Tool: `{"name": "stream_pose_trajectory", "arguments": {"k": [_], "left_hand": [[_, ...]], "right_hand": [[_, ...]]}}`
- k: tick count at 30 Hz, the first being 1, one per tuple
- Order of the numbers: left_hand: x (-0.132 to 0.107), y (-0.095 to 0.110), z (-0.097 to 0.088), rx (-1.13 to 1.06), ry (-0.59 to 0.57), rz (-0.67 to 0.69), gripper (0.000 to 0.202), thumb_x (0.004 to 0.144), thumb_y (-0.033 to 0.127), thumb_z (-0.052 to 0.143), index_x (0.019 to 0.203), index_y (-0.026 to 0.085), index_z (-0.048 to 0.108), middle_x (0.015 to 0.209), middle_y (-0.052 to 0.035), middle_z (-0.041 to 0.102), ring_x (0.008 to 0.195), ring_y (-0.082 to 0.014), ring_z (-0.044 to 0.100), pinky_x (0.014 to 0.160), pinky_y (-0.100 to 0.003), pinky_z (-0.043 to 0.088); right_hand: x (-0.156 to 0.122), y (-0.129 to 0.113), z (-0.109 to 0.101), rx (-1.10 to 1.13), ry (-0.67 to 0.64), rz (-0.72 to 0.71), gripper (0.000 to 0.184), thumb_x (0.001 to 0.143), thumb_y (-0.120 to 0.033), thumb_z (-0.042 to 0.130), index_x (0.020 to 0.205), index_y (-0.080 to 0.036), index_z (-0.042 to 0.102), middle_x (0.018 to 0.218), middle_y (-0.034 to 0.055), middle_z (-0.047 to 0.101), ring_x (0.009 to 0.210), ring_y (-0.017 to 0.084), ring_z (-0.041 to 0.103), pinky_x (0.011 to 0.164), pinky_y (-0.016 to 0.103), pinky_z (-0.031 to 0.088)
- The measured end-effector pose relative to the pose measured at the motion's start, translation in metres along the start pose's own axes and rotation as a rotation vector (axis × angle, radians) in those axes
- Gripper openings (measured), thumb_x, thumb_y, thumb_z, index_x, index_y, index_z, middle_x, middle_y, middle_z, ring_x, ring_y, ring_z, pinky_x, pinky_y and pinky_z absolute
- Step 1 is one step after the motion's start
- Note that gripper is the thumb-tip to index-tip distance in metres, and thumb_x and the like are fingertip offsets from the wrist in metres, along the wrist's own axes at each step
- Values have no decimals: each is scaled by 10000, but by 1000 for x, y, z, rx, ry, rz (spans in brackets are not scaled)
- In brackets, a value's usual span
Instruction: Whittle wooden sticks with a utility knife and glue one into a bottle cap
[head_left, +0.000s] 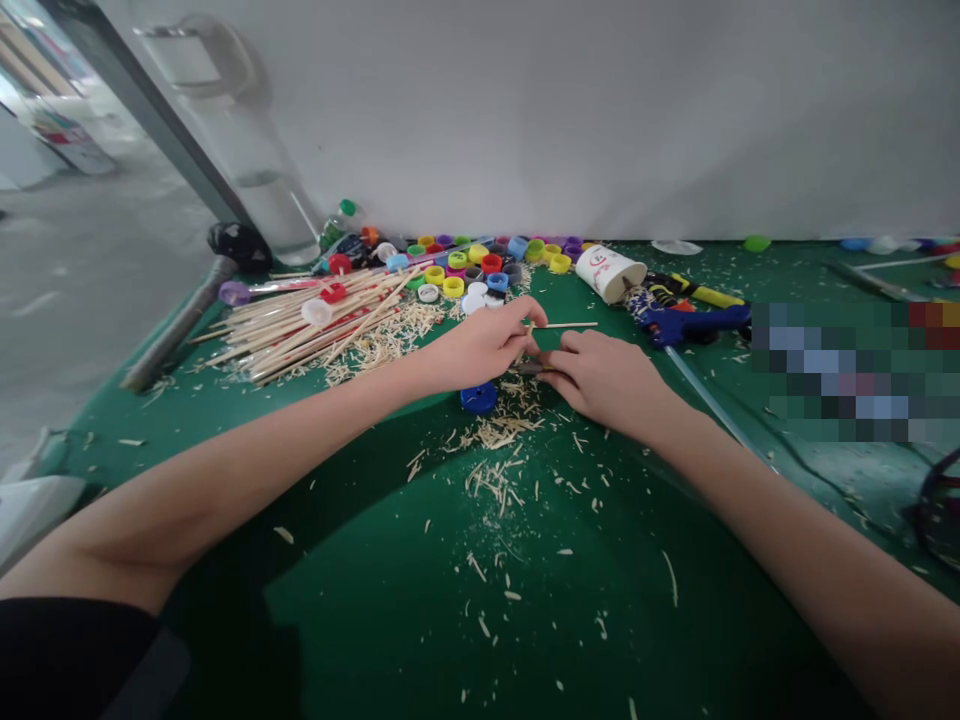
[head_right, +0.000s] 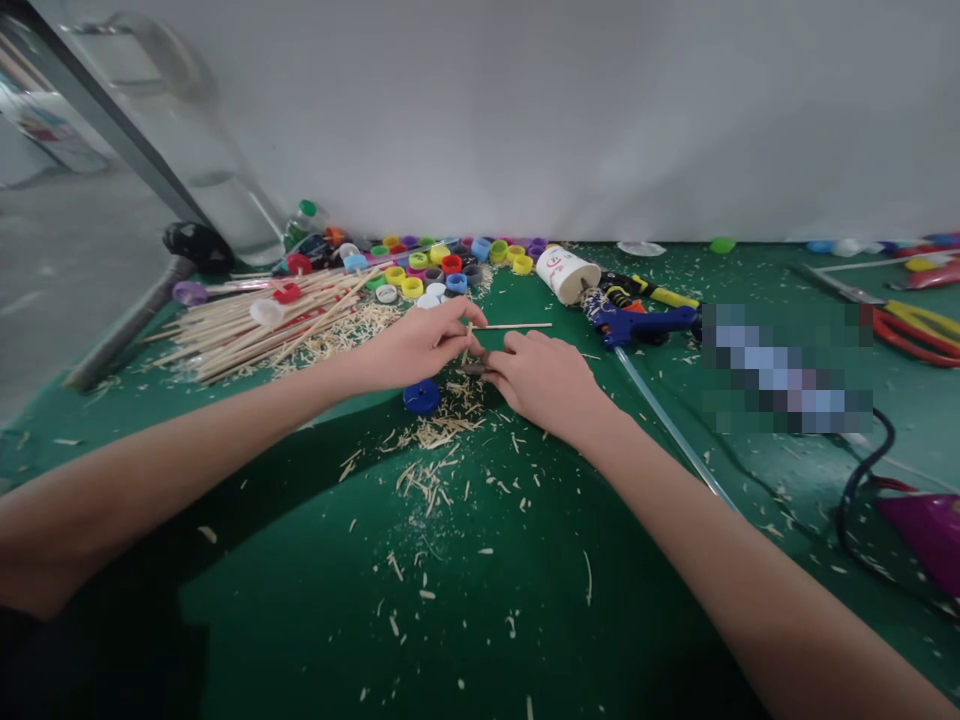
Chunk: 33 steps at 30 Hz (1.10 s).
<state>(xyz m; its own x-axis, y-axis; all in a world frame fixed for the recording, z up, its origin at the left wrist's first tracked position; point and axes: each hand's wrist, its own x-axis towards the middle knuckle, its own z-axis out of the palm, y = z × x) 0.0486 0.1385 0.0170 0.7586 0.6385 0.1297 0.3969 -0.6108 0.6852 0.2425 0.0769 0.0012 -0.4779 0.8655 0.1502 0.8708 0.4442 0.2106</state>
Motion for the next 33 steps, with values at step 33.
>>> {"name": "stream_pose_trajectory", "arguments": {"k": [33], "left_hand": [[4,-3,-3,-27,121,-101,119,868,257,487,785,189,538,820,-33,727,771,-123,660,639,-254,458]], "right_hand": [[-8,-1,4,-21,115,49,309,966,-350,411,992,-213,687,830,52,583,738,183,466,588,301,260]]}}
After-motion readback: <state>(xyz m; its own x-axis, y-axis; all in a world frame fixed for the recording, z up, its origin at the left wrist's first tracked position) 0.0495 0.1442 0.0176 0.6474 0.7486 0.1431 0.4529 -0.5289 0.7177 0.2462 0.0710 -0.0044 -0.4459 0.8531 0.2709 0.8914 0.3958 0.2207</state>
